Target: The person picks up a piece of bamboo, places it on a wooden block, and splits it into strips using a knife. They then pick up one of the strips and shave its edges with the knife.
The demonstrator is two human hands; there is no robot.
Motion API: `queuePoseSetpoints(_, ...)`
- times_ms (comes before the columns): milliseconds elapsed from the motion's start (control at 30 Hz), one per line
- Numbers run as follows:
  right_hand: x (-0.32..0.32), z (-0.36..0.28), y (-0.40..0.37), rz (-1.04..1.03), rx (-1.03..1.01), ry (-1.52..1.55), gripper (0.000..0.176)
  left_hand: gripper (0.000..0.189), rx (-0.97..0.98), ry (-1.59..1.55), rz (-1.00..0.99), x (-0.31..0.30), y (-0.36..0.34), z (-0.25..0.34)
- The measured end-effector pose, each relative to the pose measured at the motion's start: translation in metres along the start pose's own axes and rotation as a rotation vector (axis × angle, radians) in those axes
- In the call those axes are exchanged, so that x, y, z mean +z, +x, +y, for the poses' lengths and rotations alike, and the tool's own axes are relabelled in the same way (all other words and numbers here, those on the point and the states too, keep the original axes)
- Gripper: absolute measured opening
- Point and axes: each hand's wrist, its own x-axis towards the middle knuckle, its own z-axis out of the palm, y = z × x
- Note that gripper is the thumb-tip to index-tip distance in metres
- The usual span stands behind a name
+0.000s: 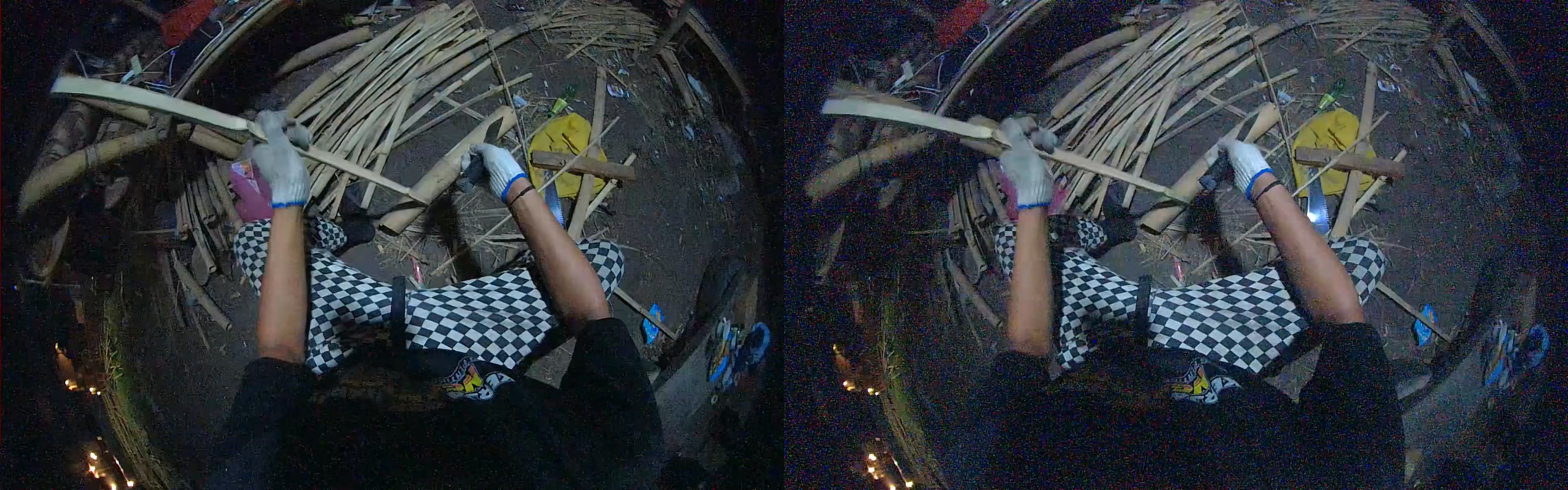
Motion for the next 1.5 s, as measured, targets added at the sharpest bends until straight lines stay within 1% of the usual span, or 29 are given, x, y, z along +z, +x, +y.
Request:
queuePoseSetpoints(100,-0.018,0.013,0.025,0.039,0.024,-0.162,0.014,0.029,-0.163,0.196,-0.053,-0.026,-0.005,-0.031)
queuePoseSetpoints(133,-0.021,0.023,0.034,0.084,0.047,-0.108,0.017,0.029,-0.167,0.189,-0.053,-0.032,-0.012,-0.038)
queuePoseSetpoints(167,-0.04,0.043,0.061,0.033,0.014,-0.316,0.028,0.027,-0.238,0.148,-0.044,-0.034,-0.019,-0.044)
queuePoseSetpoints(200,-0.036,0.045,0.062,0.018,-0.012,-0.458,0.028,0.026,-0.309,0.105,-0.035,-0.038,-0.025,-0.052)
queuePoseSetpoints(233,-0.031,0.055,0.06,0.001,-0.038,-0.599,0.028,0.026,-0.306,0.101,-0.034,-0.045,-0.029,-0.062)
queuePoseSetpoints(267,0.003,0.035,0.013,-0.003,0.018,-0.428,0.027,0.026,-0.186,0.297,-0.221,-0.053,-0.032,-0.075)
queuePoseSetpoints(300,0.001,0.052,0.027,0.035,-0.059,-0.53,0.026,0.025,-0.127,0.398,-0.319,-0.053,-0.038,-0.076)
queuePoseSetpoints(333,0.018,0.043,0.01,-0.028,-0.139,-0.575,0.025,0.025,-0.057,0.493,-0.412,-0.054,-0.044,-0.078)
queuePoseSetpoints(400,0.048,0.037,-0.018,-0.129,-0.245,-0.566,0.021,0.027,-0.367,0.437,-0.388,-0.034,-0.063,-0.071)
queuePoseSetpoints(433,0.058,0.04,-0.023,-0.168,-0.268,-0.514,0.02,0.027,-0.363,0.433,-0.391,-0.03,-0.067,-0.073)
queuePoseSetpoints(467,0.079,0.027,-0.049,-0.15,-0.252,-0.529,0.021,0.029,-0.182,0.454,-0.456,-0.028,-0.071,-0.075)
queuePoseSetpoints(500,0.089,0.021,-0.064,-0.209,-0.348,-0.695,0.023,0.031,-0.147,0.489,-0.483,-0.031,-0.068,-0.083)
queuePoseSetpoints(567,0.097,0.054,-0.05,-0.14,-0.877,-0.927,0.023,0.033,-0.115,0.524,-0.508,-0.034,-0.062,-0.094)
queuePoseSetpoints(633,0.119,0.043,-0.079,-0.23,-0.74,-1.009,0.025,0.033,-0.309,0.538,-0.414,-0.031,-0.057,-0.096)
queuePoseSetpoints(667,0.127,0.05,-0.082,-0.291,-0.799,-0.946,0.027,0.032,-0.456,0.484,-0.43,-0.014,-0.054,-0.074)
queuePoseSetpoints(700,0.134,0.051,-0.079,-0.342,-0.944,-1.009,0.031,0.032,-0.456,0.486,-0.43,-0.014,-0.051,-0.077)
queuePoseSetpoints(767,0.139,0.041,-0.083,-0.485,-0.741,-1.138,0.035,0.026,-0.545,0.156,-0.051,-0.019,-0.051,-0.077)
queuePoseSetpoints(833,0.14,0.038,-0.057,-0.448,-0.722,-0.86,0.035,0.018,-0.521,0.154,0.018,-0.027,-0.039,-0.065)
queuePoseSetpoints(900,0.13,0.063,0.006,-0.074,-0.661,-0.698,0.04,0.019,-0.487,0.004,0.078,-0.044,-0.018,-0.062)
queuePoseSetpoints(967,0.103,0.079,0.058,0.35,-0.534,-0.975,0.067,0.015,-0.409,0.009,0.153,-0.067,-0.01,-0.06)
queuePoseSetpoints(1000,0.065,0.091,0.105,0.323,0.006,-1.014,0.085,0.017,-0.554,-0.099,0.269,-0.065,-0.003,-0.047)
queuePoseSetpoints(1033,0.029,0.146,0.181,0.411,0.16,-0.814,0.099,0.022,-0.502,-0.237,0.075,-0.1,0.017,-0.084)
queuePoseSetpoints(1067,0.041,0.147,0.17,0.545,0.22,-0.875,0.103,0.027,-0.503,-0.149,0.255,-0.067,0.004,-0.059)
queuePoseSetpoints(1100,0.054,0.146,0.157,0.678,0.287,-0.922,0.108,0.025,-0.539,-0.235,0.155,-0.08,0.006,-0.066)
queuePoseSetpoints(1167,0.059,0.15,0.159,0.766,0.327,-0.825,0.111,0.024,-0.608,-0.331,0.104,-0.102,0.012,-0.078)
queuePoseSetpoints(1233,0.075,0.153,0.145,0.937,0.347,-0.561,0.119,0.023,-0.562,-0.304,0.06,-0.113,0.012,-0.066)
queuePoseSetpoints(1300,0.067,0.162,0.155,0.923,0.412,-0.5,0.126,0.021,-0.519,-0.302,0.015,-0.118,0.013,-0.059)
queuePoseSetpoints(1433,0.049,0.191,0.167,0.886,0.327,-0.371,0.134,0.011,-0.469,-0.283,0.067,-0.112,0.012,-0.05)
queuePoseSetpoints(1500,0.036,0.21,0.18,0.823,0.063,-0.367,0.134,0.01,-0.56,-0.12,0.245,-0.1,0.01,-0.039)
